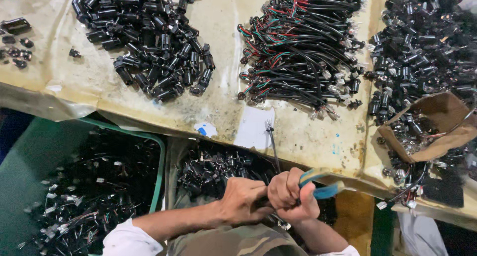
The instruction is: The person repeatedly picks up small black cylindrical components with attached wires from a table, uses blue-handled wire cutters to trim the wires, and places the components back on the table. The person works continuously at a cluttered workbench with large piles of similar components.
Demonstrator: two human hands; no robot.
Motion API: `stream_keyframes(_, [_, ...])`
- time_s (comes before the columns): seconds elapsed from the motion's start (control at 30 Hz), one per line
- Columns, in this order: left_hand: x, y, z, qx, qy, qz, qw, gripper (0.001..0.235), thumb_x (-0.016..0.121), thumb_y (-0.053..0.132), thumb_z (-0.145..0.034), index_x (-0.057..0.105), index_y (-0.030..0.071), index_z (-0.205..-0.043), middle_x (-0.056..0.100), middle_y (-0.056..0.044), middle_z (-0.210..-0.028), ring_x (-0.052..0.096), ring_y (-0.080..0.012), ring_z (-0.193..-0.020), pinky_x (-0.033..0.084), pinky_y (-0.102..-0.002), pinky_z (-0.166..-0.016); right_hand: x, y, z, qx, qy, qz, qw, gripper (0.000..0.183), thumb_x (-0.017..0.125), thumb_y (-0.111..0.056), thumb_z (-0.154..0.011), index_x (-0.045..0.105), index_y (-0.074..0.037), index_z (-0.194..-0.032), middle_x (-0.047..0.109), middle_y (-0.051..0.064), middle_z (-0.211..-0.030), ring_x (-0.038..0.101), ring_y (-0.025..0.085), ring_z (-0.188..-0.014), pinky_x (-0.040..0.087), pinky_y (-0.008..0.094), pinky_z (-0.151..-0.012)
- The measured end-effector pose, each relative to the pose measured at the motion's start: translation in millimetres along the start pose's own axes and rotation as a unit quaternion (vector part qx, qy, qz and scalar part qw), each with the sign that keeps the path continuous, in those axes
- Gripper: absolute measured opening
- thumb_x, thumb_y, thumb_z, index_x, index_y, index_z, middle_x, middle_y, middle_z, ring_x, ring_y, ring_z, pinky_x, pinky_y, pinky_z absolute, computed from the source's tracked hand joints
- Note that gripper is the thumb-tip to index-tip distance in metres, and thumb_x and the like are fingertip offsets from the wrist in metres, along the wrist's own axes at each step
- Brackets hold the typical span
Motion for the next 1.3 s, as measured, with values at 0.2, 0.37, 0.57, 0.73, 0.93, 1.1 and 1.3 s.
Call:
stream_keyframes(0.2, [-63.1,2.9,-29.3,0.077,-0.121,0.108,0.984,0.027,0.077,0.023,-0.079,0.071,0.008,-0.101,0.065,-0.006,-0.080,0.066,-0.0295,-0.070,0.048,-0.042,-0.058,-22.4,-45.4,-41.1,0.016,-0.096,0.040,0.994,0.046,0.071,-0.047,-0.098,0.047,-0.011,-0.081,0.043,-0.002,-0.062,0.040,0.009,-0.051,0.032,0.027,-0.046])
stream_keyframes(0.37, [-91.1,-9.6,-14.0,0.075,-0.288,-0.064,0.953,0.040,0.079,0.029,-0.081,0.074,0.014,-0.118,0.070,-0.009,-0.109,0.064,-0.0309,-0.104,0.049,-0.046,-0.085,-65.6,-40.6,-148.3,-0.123,-0.099,0.715,0.681,0.034,0.084,-0.024,-0.085,0.054,-0.008,-0.086,0.071,0.005,-0.084,0.065,0.019,-0.065,0.052,0.036,-0.060])
stream_keyframes(0.57, [-100.7,-43.0,-4.9,0.028,-0.326,0.034,0.944,0.058,0.074,0.032,-0.088,0.062,0.000,-0.135,0.061,-0.019,-0.135,0.057,-0.0365,-0.121,0.047,-0.044,-0.098,-89.2,-8.2,-172.5,-0.137,-0.186,0.842,0.487,0.028,0.084,-0.010,-0.080,0.066,-0.009,-0.102,0.069,0.009,-0.094,0.070,0.033,-0.081,0.053,0.043,-0.068])
stream_keyframes(0.73, [-139.6,-118.6,-69.3,-0.059,0.188,-0.377,0.905,0.042,0.075,0.035,-0.092,0.072,0.004,-0.120,0.062,-0.014,-0.115,0.055,-0.0328,-0.108,0.044,-0.047,-0.089,-79.2,8.3,-121.8,-0.101,-0.081,0.778,0.615,0.025,0.080,-0.015,-0.080,0.064,-0.007,-0.098,0.071,0.011,-0.093,0.072,0.032,-0.077,0.055,0.040,-0.066])
stream_keyframes(0.93, [-133.2,-165.2,-101.6,-0.177,0.157,-0.422,0.875,0.032,0.078,0.030,-0.081,0.073,0.007,-0.103,0.063,-0.011,-0.116,0.055,-0.0316,-0.113,0.043,-0.048,-0.094,-82.1,17.3,-116.7,-0.006,-0.065,0.806,0.588,0.029,0.081,-0.015,-0.084,0.060,-0.005,-0.101,0.068,0.017,-0.093,0.067,0.040,-0.083,0.053,0.048,-0.070])
stream_keyframes(1.1, [-120.1,-119.5,-73.4,-0.096,0.275,-0.003,0.957,0.034,0.085,0.016,-0.087,0.069,0.007,-0.116,0.074,-0.007,-0.116,0.072,-0.0199,-0.111,0.056,-0.035,-0.098,-91.2,21.2,-110.6,0.018,-0.032,0.835,0.549,0.043,0.074,-0.003,-0.073,0.060,-0.006,-0.113,0.060,0.021,-0.110,0.065,0.042,-0.086,0.052,0.051,-0.073])
stream_keyframes(1.3, [-104.5,-80.4,-66.3,0.007,0.231,0.063,0.971,0.040,0.090,0.014,-0.081,0.061,0.006,-0.106,0.074,-0.009,-0.113,0.072,-0.0191,-0.109,0.057,-0.032,-0.094,-113.4,32.0,-99.1,-0.001,-0.016,0.849,0.528,0.041,0.076,-0.008,-0.072,0.060,-0.006,-0.109,0.064,0.015,-0.103,0.065,0.042,-0.095,0.052,0.049,-0.077])
Point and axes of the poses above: each hand's wrist, its own z-axis away from the middle knuckle, its own x-axis out of the palm, y = z × x, the point moved 2 cm from there along -z, towards the middle knuckle
